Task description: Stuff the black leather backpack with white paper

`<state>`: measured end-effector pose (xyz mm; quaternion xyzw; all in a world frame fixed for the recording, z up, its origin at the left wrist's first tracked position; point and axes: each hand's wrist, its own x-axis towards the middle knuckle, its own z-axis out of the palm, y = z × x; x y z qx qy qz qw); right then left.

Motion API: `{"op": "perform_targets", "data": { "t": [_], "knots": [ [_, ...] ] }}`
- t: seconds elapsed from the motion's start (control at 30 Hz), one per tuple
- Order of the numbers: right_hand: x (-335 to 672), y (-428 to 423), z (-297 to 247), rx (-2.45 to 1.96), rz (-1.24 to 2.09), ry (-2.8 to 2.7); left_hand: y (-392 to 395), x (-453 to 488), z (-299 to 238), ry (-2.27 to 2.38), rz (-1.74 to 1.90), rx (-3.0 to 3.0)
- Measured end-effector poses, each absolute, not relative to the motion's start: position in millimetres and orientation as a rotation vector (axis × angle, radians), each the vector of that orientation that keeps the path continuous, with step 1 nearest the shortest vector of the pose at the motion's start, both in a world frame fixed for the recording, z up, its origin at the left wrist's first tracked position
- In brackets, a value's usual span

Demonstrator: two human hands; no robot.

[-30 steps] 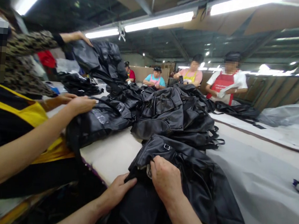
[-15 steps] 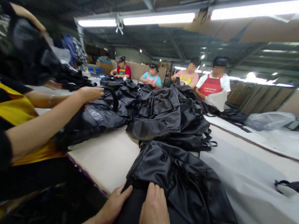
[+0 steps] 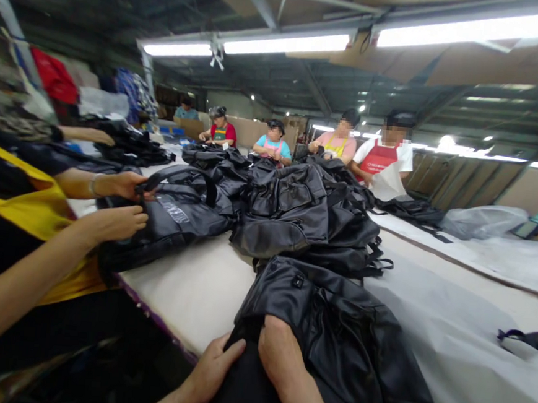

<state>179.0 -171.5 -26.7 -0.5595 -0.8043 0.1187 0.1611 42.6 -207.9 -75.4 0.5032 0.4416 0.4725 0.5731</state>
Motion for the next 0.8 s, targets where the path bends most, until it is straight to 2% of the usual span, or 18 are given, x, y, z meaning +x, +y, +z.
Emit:
{"op": "perform_targets", "data": {
  "t": [0.17, 0.27, 0.4, 0.5, 0.67, 0.8],
  "knots": [
    [191.8, -218.0, -77.3, -1.609, -0.233, -2.204, -207.2, 45.3, -91.2, 1.656, 1.214, 1.556],
    [194.9, -228.1, -100.8, -1.533, -0.357, -2.179, -203.8, 46.3, -88.4, 1.895, 1.234, 1.869],
    [192.6, -218.2, -84.4, -1.653, -0.225, -2.232, -198.1, 45.4, -62.2, 2.046, 1.103, 2.109],
    [184.2, -208.7, -60.1, -1.715, 0.041, -2.34, -191.8, 49.1, -38.9, 2.036, 1.076, 2.252],
    [176.4, -197.6, -49.9, -1.688, 0.334, -2.313, -178.3, 59.7, -26.9, 1.766, 0.797, 2.611],
    [180.2, -180.7, -59.5, -1.454, 0.303, -2.369, -173.6, 58.2, -27.8, 1.502, 0.887, 2.791]
  ]
}}
